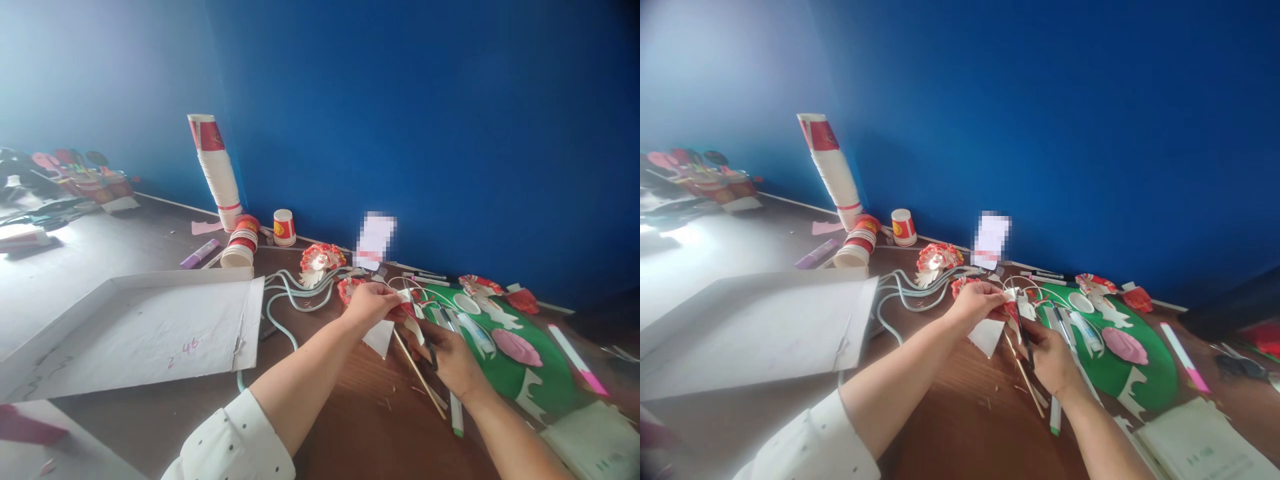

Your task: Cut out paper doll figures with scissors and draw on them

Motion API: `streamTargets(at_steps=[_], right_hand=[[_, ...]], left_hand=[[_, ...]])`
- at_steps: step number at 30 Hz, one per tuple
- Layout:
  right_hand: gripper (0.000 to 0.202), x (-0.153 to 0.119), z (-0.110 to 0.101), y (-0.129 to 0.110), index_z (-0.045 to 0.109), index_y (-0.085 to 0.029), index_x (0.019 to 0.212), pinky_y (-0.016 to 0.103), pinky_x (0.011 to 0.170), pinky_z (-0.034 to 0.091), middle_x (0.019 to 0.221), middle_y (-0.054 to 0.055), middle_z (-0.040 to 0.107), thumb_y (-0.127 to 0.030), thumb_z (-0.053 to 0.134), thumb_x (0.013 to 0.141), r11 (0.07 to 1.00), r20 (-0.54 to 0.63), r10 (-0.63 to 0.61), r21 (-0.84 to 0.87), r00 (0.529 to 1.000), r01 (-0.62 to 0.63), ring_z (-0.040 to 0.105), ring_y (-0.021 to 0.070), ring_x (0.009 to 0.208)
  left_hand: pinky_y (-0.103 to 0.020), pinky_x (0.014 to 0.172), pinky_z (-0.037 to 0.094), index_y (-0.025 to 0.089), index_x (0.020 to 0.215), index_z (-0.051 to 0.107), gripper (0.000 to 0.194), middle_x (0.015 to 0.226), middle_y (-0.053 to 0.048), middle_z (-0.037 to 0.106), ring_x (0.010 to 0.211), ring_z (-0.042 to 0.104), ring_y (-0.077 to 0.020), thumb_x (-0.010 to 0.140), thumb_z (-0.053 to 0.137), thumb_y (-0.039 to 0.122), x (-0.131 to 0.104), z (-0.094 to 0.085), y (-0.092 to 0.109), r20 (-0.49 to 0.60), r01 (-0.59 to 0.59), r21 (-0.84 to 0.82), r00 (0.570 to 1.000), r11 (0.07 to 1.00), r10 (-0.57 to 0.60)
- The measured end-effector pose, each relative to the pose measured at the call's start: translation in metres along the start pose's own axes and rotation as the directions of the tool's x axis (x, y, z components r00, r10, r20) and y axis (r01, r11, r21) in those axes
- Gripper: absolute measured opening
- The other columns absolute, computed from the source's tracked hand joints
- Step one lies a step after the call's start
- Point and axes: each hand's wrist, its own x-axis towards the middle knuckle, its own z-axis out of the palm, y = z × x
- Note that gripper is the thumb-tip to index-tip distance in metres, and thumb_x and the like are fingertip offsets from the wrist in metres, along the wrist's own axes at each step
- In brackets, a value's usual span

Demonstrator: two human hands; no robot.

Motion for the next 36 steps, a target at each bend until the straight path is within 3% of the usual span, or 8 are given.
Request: streamTargets(at_steps=[8, 13, 26, 36], right_hand=[[0.022, 0.0, -0.003, -0.001, 0.075, -0.023, 0.085, 0.028, 0.054, 0.045, 0.047, -0.004, 0.056, -0.029, 0.066, 0.066, 0.999, 0.008, -0.023, -0.028, 1.0, 0.023, 0.05, 0.0167, 0.05], [0.03, 0.001, -0.006, 0.006, 0.074, -0.02, 0.093, 0.027, 0.054, 0.045, 0.051, -0.003, 0.06, -0.028, 0.064, 0.066, 0.999, 0.031, -0.016, -0.027, 0.999, 0.017, 0.052, 0.0161, 0.051], [0.033, -0.001, -0.006, -0.004, 0.075, -0.019, 0.092, 0.028, 0.055, 0.047, 0.056, -0.001, 0.065, -0.027, 0.057, 0.066, 0.985, 0.005, -0.084, -0.151, 0.996, 0.083, 0.056, 0.0184, 0.053], [0.035, -0.001, -0.005, -0.001, 0.076, -0.021, 0.09, 0.028, 0.05, 0.044, 0.049, -0.003, 0.062, -0.022, 0.054, 0.063, 0.983, -0.016, -0.049, -0.18, 0.999, 0.045, 0.054, 0.018, 0.047]], left_hand=[[-0.029, 0.066, 0.058, 0.01, 0.071, 0.061, 0.01, 0.065, -0.006, 0.066, 0.056, 0.065, -0.0131, 0.079, 0.066, 0.015, 0.0, -0.001, -0.001, 0.009, 0.0, 0.003, 1.0, 1.0, 0.0], [-0.029, 0.066, 0.058, 0.01, 0.07, 0.06, 0.011, 0.064, -0.005, 0.065, 0.055, 0.065, -0.0127, 0.079, 0.065, 0.013, -0.002, 0.0, 0.001, 0.002, -0.003, -0.002, 1.0, 1.0, 0.003], [-0.03, 0.068, 0.058, 0.009, 0.07, 0.061, 0.012, 0.063, -0.005, 0.064, 0.056, 0.064, -0.0119, 0.079, 0.067, 0.016, -0.004, 0.0, 0.003, -0.002, 0.008, 0.013, 1.0, 1.0, -0.008], [-0.032, 0.068, 0.058, 0.01, 0.069, 0.061, 0.024, 0.063, -0.005, 0.063, 0.056, 0.063, -0.0126, 0.07, 0.077, 0.027, -0.002, -0.001, 0.003, -0.005, 0.003, 0.017, 1.0, 1.0, -0.003]])
